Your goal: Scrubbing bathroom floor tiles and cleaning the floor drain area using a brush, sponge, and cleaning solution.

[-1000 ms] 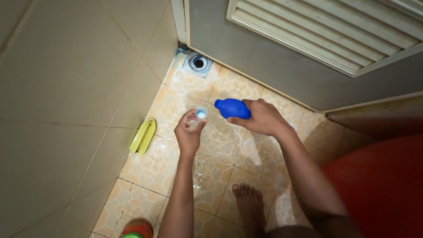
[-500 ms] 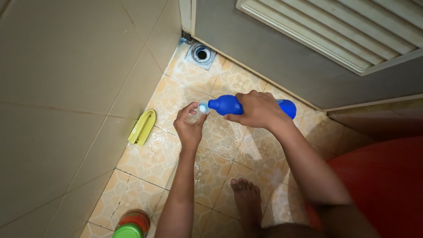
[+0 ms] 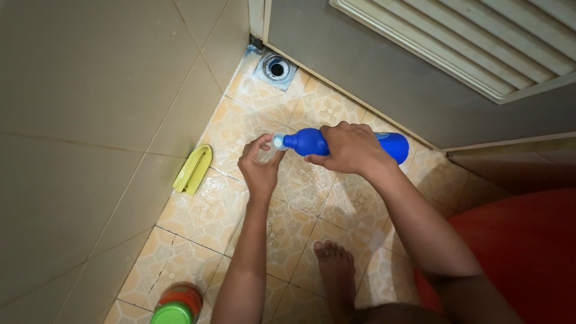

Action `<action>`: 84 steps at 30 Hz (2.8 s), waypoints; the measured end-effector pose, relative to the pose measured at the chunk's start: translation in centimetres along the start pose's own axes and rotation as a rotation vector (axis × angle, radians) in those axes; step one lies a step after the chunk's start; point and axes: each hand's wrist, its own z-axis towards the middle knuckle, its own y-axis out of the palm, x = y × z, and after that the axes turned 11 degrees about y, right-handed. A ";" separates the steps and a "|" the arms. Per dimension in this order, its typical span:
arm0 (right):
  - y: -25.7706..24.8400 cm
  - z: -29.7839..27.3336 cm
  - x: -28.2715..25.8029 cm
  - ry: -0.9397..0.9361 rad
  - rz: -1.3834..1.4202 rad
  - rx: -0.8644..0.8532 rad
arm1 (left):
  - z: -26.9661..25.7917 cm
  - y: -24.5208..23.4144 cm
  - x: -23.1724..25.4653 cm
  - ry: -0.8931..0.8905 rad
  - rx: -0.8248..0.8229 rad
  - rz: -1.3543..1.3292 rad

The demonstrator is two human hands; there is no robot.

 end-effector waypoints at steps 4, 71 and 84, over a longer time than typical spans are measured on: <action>0.0 0.1 0.0 0.017 -0.017 -0.006 | 0.0 0.4 -0.1 -0.026 0.011 -0.009; 16.1 6.4 17.1 -0.013 1.389 0.490 | 18.2 10.5 -16.2 0.072 0.204 0.476; 16.7 6.7 17.6 -0.053 1.423 0.465 | 10.4 5.9 -8.3 -0.291 0.149 0.320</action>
